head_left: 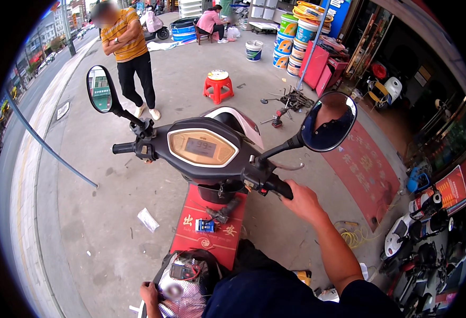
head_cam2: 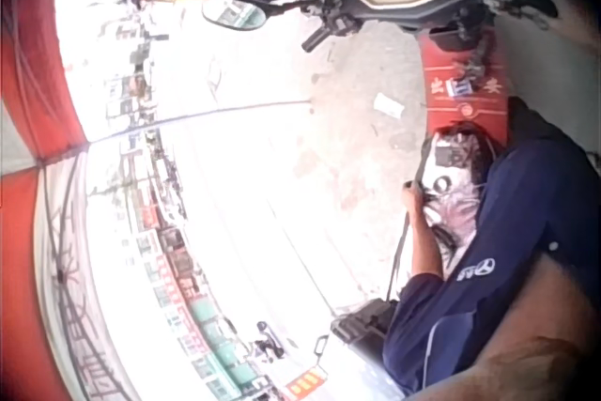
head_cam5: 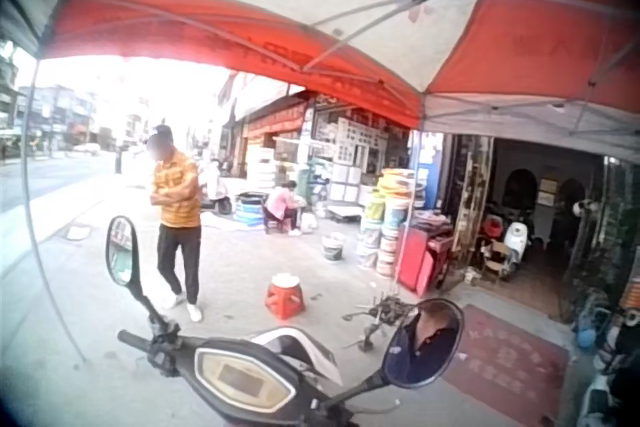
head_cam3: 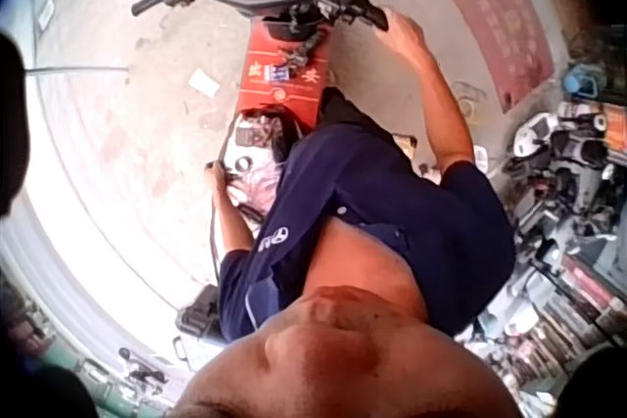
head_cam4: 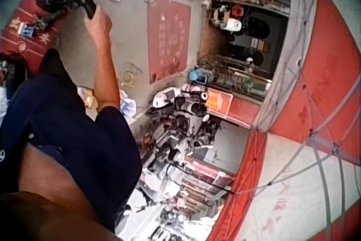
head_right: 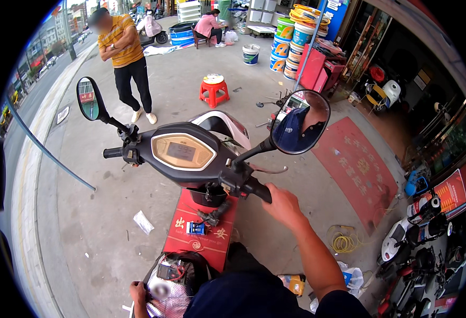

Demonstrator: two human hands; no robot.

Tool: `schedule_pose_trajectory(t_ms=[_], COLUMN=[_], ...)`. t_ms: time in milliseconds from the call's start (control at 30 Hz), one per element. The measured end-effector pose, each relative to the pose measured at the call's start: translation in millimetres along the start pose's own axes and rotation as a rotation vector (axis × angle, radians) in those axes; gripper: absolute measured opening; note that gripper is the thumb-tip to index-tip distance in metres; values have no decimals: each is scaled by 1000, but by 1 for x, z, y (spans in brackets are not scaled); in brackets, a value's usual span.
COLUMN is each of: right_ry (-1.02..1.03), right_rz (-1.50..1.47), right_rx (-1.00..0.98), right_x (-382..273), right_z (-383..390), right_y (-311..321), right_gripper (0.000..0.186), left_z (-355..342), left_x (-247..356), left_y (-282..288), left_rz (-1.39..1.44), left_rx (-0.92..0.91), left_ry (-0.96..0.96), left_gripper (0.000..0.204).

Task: The person repairs the electrical system of a white scooter by hand, connecting wires inside the front fairing and testing the dashboard. They then reattach the front body panel and inspect the rear wheel area.

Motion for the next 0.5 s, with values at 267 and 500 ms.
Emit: schedule_pose_trajectory(t_ms=[267,500], right_ry=[40,52], right_rz=[75,136], right_rx=[124,165], right_x=[9,-6], right_z=[1,-6], right_y=[-4,-12], right_gripper=[31,34], left_z=[-2,54], left_x=[75,253], left_y=[31,20], left_rz=[-235,237], left_rx=[14,-234], left_ry=[-176,-422], left_gripper=[22,24])
Point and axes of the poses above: each hand's wrist, its own z-axis away from the middle knuckle, its own y-axis out of the back of the hand, x = y × z, the point moved 6 cm from there along -z, towards the middle knuckle, and after that the axes turned 3 degrees about -z, right-handed, at the moved point
